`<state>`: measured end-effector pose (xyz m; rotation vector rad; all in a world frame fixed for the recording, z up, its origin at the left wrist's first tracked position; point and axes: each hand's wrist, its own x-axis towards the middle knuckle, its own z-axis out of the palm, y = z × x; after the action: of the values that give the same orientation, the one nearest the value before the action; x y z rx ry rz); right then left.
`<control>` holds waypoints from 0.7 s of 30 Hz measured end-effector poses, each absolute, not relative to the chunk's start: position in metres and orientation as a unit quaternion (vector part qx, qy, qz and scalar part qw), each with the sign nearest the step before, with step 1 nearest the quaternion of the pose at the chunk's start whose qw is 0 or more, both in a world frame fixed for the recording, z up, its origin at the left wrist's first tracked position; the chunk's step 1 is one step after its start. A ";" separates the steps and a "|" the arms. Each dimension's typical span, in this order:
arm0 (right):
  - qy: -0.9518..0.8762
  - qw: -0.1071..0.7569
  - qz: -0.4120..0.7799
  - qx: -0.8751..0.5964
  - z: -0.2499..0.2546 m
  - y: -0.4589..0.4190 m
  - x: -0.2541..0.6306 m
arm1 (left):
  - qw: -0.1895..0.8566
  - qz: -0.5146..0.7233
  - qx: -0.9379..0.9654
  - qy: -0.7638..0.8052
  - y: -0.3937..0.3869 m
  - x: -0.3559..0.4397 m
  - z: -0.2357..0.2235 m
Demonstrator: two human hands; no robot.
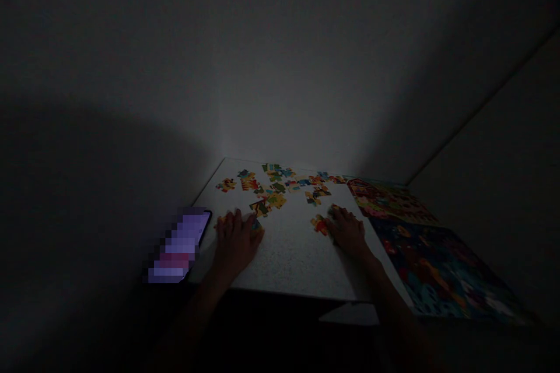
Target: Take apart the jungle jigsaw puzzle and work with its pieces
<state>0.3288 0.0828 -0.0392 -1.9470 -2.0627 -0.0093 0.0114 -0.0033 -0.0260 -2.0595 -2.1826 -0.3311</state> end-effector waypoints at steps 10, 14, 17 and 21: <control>-0.808 0.163 0.063 -0.562 -0.041 0.040 0.259 | -0.005 -0.095 -0.686 -0.722 0.067 0.010 -0.014; -0.848 0.180 0.124 -0.482 -0.038 0.066 0.229 | 0.021 -0.156 -0.685 -0.712 0.068 0.015 -0.011; -0.850 0.233 0.190 -0.432 -0.034 0.108 0.216 | 0.055 -0.219 -0.709 -0.668 0.057 0.032 -0.011; -0.806 0.287 0.168 -0.490 -0.019 0.181 0.223 | 0.035 -0.224 -0.802 -0.553 0.040 0.058 -0.019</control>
<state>0.2226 0.1814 -0.0188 -1.3091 -2.1540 0.4485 0.0578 0.0398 -0.0191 -2.4640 -1.7010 -0.6883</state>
